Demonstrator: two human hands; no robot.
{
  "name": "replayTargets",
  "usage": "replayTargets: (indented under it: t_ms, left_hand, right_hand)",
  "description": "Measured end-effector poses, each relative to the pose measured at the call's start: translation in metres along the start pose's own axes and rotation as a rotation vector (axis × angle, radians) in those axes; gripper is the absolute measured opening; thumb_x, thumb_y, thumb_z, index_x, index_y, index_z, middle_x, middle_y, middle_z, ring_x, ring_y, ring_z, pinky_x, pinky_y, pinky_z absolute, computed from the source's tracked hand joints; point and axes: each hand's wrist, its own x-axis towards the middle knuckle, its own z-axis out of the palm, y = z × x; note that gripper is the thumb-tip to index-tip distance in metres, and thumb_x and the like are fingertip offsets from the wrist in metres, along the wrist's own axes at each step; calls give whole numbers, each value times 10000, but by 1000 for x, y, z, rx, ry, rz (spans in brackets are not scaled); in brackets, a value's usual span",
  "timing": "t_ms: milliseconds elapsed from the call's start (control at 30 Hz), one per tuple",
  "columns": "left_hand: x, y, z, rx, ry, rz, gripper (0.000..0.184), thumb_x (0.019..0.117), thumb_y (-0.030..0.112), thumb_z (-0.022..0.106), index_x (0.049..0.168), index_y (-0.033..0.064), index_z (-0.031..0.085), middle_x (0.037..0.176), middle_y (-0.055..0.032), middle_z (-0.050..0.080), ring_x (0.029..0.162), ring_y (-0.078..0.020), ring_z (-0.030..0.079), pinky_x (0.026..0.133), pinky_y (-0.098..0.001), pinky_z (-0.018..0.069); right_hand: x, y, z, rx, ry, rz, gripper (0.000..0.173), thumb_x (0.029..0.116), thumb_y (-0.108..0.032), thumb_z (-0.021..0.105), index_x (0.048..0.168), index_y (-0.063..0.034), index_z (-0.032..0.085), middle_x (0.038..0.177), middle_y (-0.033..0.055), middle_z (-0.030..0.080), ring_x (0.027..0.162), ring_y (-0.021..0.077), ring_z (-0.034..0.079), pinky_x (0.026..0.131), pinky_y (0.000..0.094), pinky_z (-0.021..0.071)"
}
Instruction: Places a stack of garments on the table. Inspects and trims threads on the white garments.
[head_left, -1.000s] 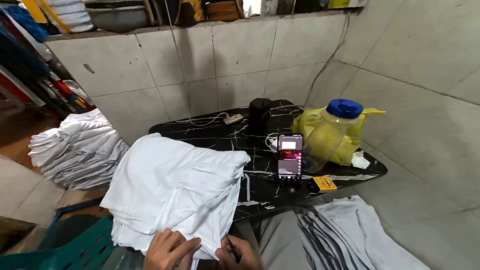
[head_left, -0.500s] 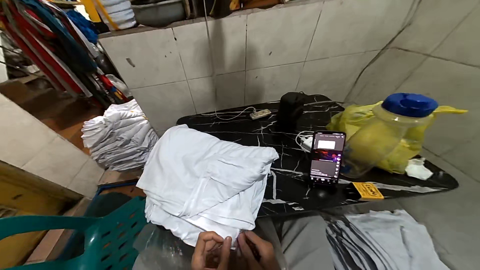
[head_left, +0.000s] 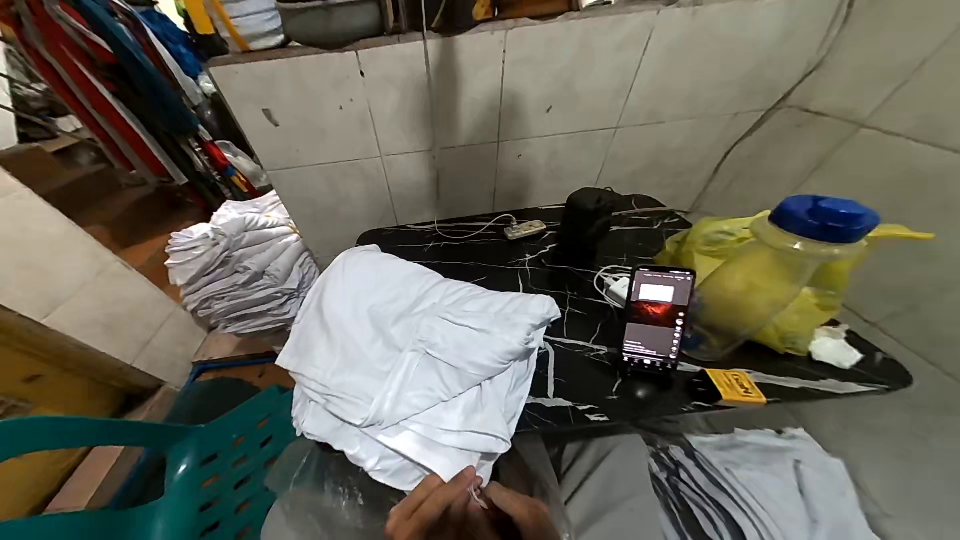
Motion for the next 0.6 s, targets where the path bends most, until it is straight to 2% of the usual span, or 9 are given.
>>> replayTargets:
  t_ms: [100,167,233,300,367,433,500,533,600]
  left_hand:
    - [3,3,1,-62,74,-69,87,937,97,704,987,110,774,793,0,686,694,-6,628,667,-141,544]
    - [3,2,-2,-176,87,-155,59,986,142,661,1018,157,708,878,73,712,761,34,673,696,-143,586]
    - [5,4,-4,-298,97,-227,87,998,132,646,1054,192,674,918,105,683,774,29,679,697,-175,617]
    - [6,7,-4,-361,108,-298,103,998,113,635,1037,205,655,896,106,647,741,12,677,673,-218,641]
    - [6,8,-4,-359,91,-321,39,1017,184,622,1016,219,640,889,108,626,741,19,665,674,-209,636]
    - [5,8,-4,-316,69,-291,56,1029,278,607,1001,236,632,893,124,623,768,56,628,695,-145,579]
    - [4,7,-4,-295,42,-240,78,1036,291,594,1011,230,636,926,130,628,830,75,607,753,-111,530]
    - [3,8,-4,-298,37,-236,73,1034,290,597,1016,233,640,942,136,632,851,82,609,770,-105,527]
    - [2,7,-4,-312,41,-248,90,1036,306,594,1008,228,629,951,125,635,825,66,626,737,-121,551]
  right_hand:
    - [-2,5,-12,-156,57,16,271,956,-237,723,1023,25,723,824,143,724,702,233,696,661,436,590]
    - [-2,3,-21,-255,98,33,468,914,-389,770,1151,8,702,865,135,736,691,244,692,632,464,586]
    - [0,2,-25,-321,100,18,527,906,-409,771,1201,19,691,912,151,743,715,266,705,645,482,590]
    - [1,5,-24,-340,87,-38,411,933,-340,751,1127,20,716,923,147,749,735,255,720,661,456,603]
    - [3,5,-20,-324,53,-75,347,946,-314,739,1050,17,730,880,143,743,717,246,713,650,441,596]
    - [5,-2,-14,-309,26,-69,332,957,-299,723,1037,23,730,852,147,737,696,248,706,636,443,591]
    - [7,-5,-5,-329,44,-68,327,972,-295,698,1040,23,727,809,140,730,645,248,698,587,446,583]
    - [7,-5,0,-357,59,-75,317,985,-296,677,1034,14,728,787,129,726,619,246,695,555,444,577]
    - [7,-4,7,-404,105,-91,289,1010,-270,633,997,2,729,743,117,713,585,247,690,511,439,563]
